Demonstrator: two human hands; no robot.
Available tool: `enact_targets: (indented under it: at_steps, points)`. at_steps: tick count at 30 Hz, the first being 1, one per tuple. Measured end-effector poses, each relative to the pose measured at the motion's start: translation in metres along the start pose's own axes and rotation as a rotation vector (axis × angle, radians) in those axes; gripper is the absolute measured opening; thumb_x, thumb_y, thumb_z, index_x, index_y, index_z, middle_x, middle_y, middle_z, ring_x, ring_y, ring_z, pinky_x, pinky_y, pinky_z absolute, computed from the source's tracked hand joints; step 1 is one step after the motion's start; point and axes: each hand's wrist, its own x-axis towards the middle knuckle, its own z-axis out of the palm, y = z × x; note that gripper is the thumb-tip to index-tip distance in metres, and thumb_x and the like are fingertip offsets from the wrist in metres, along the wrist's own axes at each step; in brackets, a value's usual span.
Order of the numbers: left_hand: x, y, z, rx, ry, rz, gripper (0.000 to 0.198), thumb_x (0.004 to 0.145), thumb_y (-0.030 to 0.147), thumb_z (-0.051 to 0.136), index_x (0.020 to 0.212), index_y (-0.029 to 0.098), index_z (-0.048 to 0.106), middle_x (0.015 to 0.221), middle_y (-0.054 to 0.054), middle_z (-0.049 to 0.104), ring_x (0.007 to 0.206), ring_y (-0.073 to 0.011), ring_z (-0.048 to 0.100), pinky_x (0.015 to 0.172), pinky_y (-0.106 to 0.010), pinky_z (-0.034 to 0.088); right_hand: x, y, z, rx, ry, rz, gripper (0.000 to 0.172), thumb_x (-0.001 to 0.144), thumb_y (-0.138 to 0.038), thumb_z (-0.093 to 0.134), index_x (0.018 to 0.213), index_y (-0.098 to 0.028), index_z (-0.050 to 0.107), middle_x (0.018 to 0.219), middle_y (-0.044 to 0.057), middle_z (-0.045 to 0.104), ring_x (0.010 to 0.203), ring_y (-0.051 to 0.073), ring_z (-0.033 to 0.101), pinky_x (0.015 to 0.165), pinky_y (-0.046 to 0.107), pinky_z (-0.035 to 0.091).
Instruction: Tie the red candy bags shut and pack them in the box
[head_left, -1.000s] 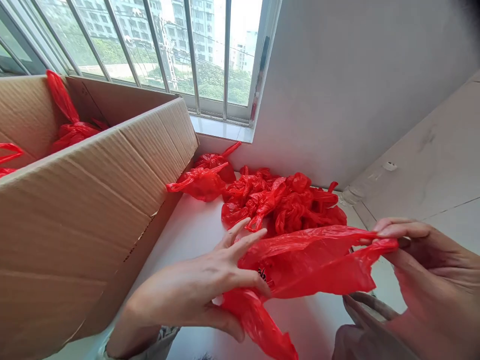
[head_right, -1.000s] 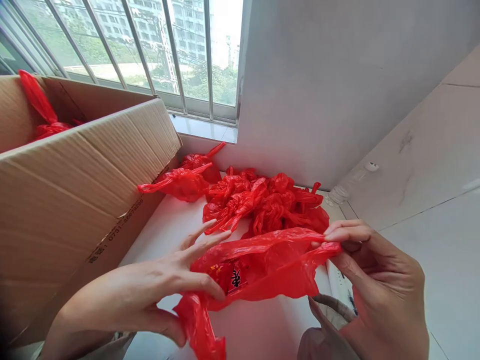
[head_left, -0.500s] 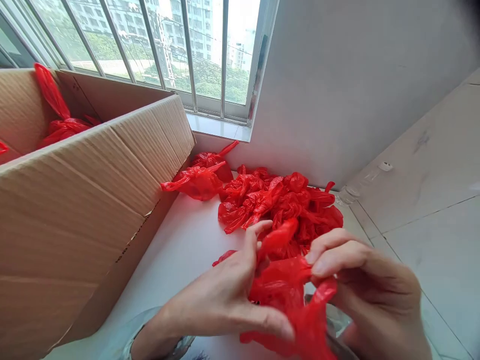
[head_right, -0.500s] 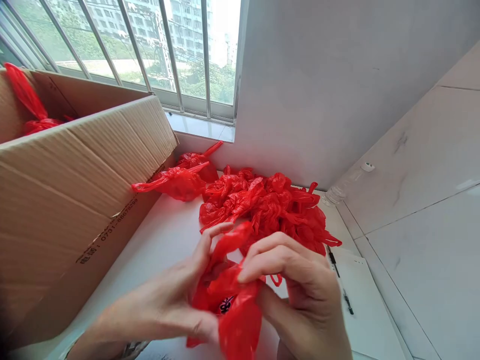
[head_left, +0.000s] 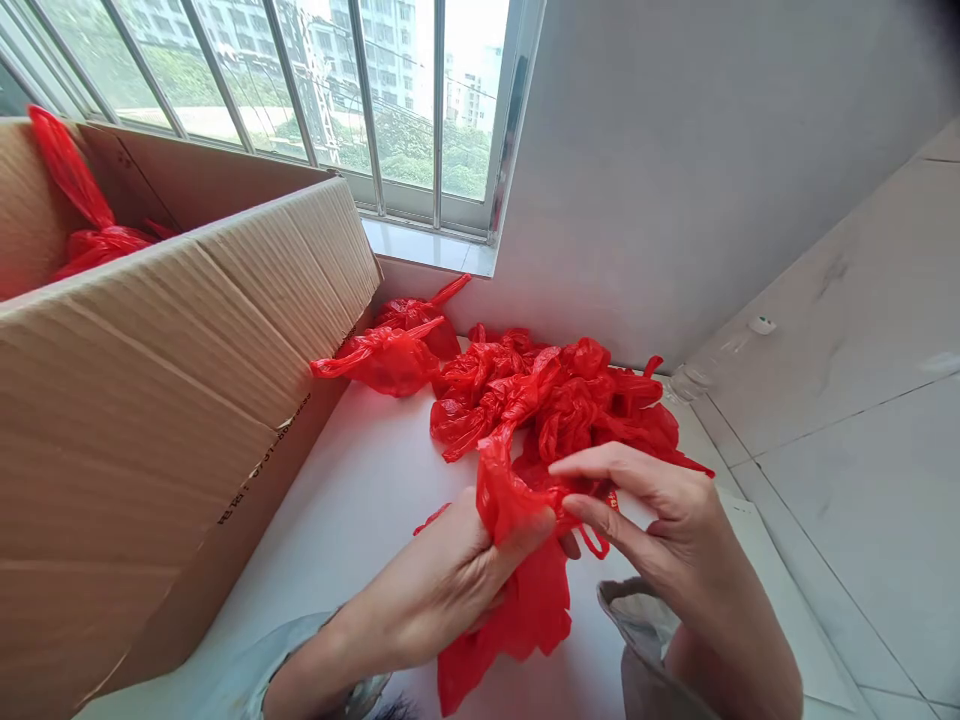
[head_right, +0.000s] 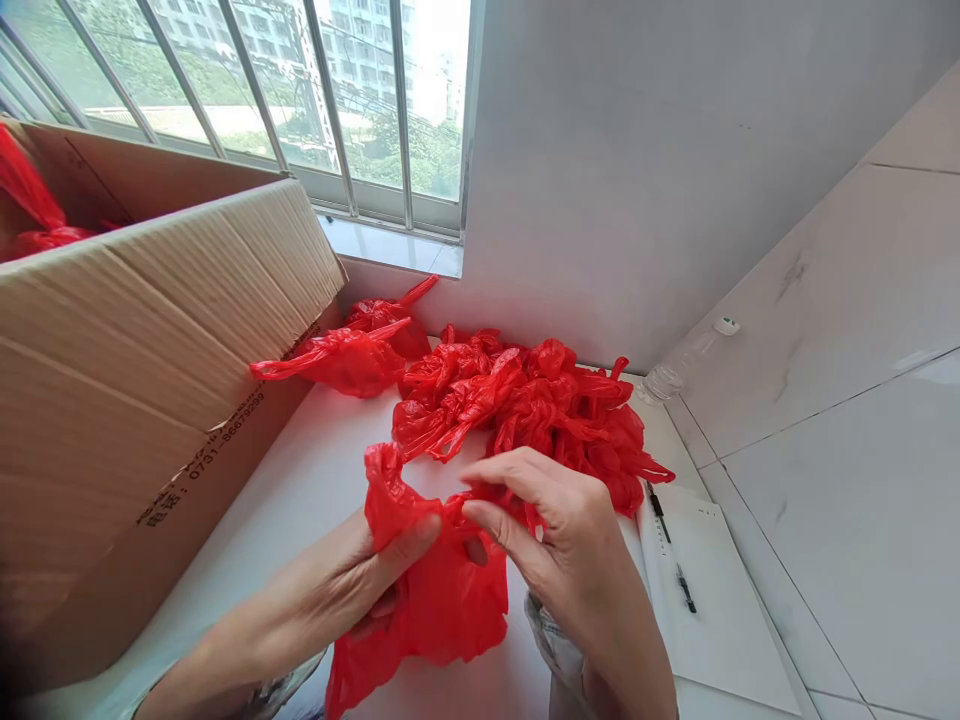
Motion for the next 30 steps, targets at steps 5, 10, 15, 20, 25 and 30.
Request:
enact_targets:
  at_steps: [5,10,15,20,25,30]
  points:
    - [0.004,-0.009,-0.006,-0.071,-0.109,-0.160,0.059,0.097,0.063,0.042,0.063,0.018,0.058,0.054,0.001,0.055,0.043,-0.0095,0.046,0.049,-0.021,0.040,0.000,0.004,0.002,0.210,0.053,0.124,0.006,0.089,-0.025,0.069,0.084,-0.023,0.071,0.073,-0.004,0.067,0.062,0.009,0.063,0.058,0.017,0.051]
    - [0.012,-0.016,-0.012,-0.406,-0.216,-0.059,0.049,0.091,0.064,0.055,0.087,0.016,0.063,0.070,-0.001,0.063,0.049,-0.0082,0.052,0.049,-0.018,0.041,-0.010,-0.021,0.013,0.266,0.126,0.036,0.013,0.086,-0.012,0.070,0.084,-0.025,0.069,0.072,-0.007,0.069,0.061,0.007,0.064,0.058,0.013,0.050]
    - [0.005,0.001,-0.019,-0.140,-0.334,0.057,0.021,0.086,0.031,0.073,0.090,0.016,0.058,0.079,0.001,0.059,0.066,-0.0078,0.051,0.060,-0.016,0.041,-0.024,-0.027,0.007,0.189,-0.079,-0.203,0.011,0.085,-0.012,0.070,0.087,-0.023,0.070,0.074,-0.002,0.070,0.061,0.009,0.061,0.059,0.019,0.049]
    - [-0.013,0.008,-0.014,0.439,-0.371,0.287,0.006,0.089,0.013,0.055,0.088,0.019,0.055,0.085,0.001,0.063,0.076,-0.0122,0.056,0.070,-0.020,0.043,-0.006,-0.008,0.003,0.368,-0.069,-0.070,0.015,0.095,-0.025,0.063,0.106,-0.028,0.071,0.108,0.000,0.072,0.098,0.014,0.067,0.086,0.023,0.053]
    - [-0.025,0.004,-0.011,1.208,-0.148,0.490,0.027,0.087,-0.004,0.040,0.085,0.020,0.053,0.085,0.001,0.064,0.067,-0.0133,0.056,0.057,-0.025,0.034,0.018,0.002,0.022,0.419,-0.403,0.073,0.030,0.102,-0.018,0.044,0.120,-0.023,0.067,0.105,0.000,0.073,0.090,0.010,0.069,0.082,0.020,0.053]
    - [-0.020,0.006,-0.017,1.218,0.029,0.655,0.033,0.105,0.017,0.030,0.084,0.020,0.056,0.094,0.000,0.066,0.076,-0.0128,0.058,0.061,-0.024,0.039,0.015,0.005,0.031,0.347,-0.506,0.016,0.041,0.086,-0.008,0.054,0.120,-0.024,0.068,0.101,0.001,0.074,0.083,0.013,0.067,0.071,0.019,0.055]
